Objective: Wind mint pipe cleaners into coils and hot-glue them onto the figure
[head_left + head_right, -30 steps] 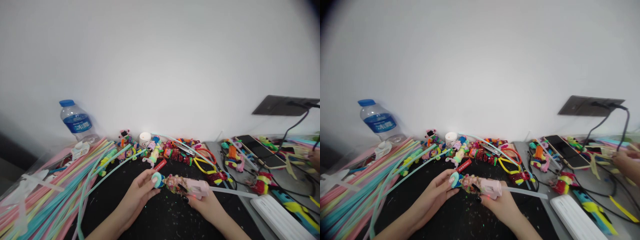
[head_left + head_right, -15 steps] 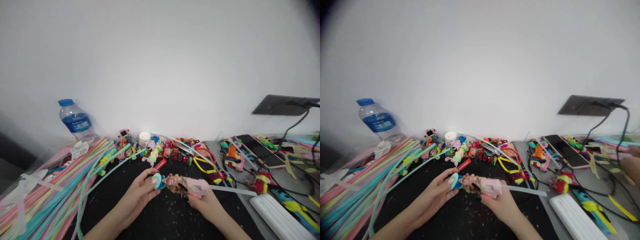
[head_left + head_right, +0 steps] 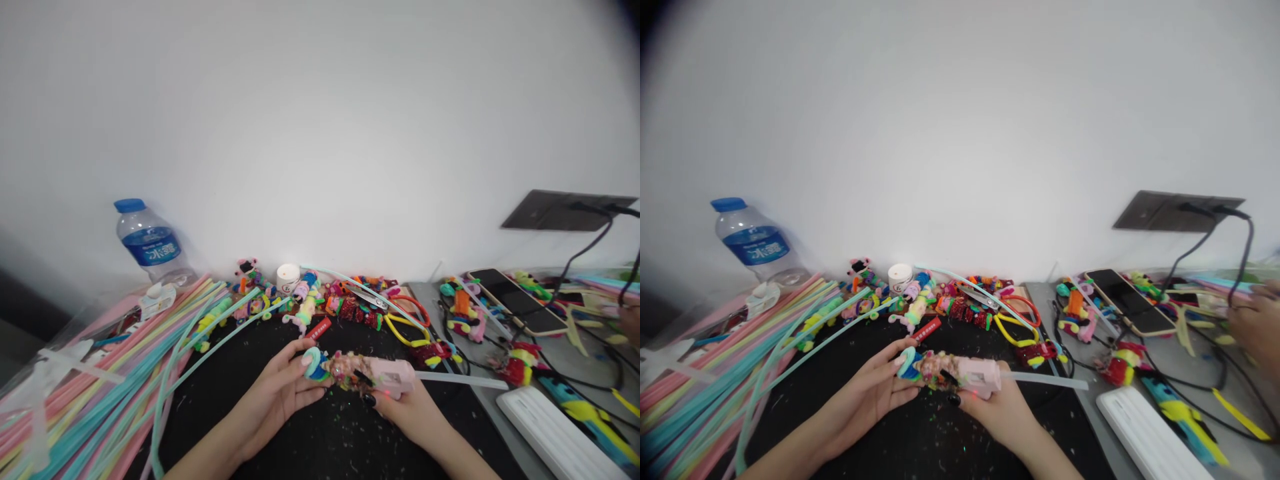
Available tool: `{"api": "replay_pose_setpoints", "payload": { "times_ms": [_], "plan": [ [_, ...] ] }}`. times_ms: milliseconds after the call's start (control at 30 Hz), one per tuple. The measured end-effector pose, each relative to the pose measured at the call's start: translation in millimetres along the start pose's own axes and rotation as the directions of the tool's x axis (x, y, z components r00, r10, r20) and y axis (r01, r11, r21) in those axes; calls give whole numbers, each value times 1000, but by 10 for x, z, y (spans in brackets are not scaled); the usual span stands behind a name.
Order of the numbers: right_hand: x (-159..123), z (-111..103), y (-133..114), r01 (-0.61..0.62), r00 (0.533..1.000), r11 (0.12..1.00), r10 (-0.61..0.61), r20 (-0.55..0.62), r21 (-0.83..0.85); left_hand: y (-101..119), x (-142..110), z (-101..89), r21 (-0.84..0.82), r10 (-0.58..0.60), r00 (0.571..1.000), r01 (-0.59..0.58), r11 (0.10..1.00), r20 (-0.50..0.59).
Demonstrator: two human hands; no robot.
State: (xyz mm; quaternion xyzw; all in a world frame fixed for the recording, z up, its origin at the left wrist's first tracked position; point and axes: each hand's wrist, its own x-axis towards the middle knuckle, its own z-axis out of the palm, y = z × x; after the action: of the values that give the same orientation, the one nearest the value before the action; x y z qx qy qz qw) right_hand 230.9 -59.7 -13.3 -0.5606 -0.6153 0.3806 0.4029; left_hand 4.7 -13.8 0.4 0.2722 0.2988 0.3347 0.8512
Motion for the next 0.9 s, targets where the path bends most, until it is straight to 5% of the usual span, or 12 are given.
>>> {"api": "replay_pose_setpoints", "payload": {
  "times_ms": [900],
  "plan": [
    [14,-7,23,-1,1000,999,2,29,-42,-14,32,-17,-51,-20,999,22,998,41]
  ]
}}
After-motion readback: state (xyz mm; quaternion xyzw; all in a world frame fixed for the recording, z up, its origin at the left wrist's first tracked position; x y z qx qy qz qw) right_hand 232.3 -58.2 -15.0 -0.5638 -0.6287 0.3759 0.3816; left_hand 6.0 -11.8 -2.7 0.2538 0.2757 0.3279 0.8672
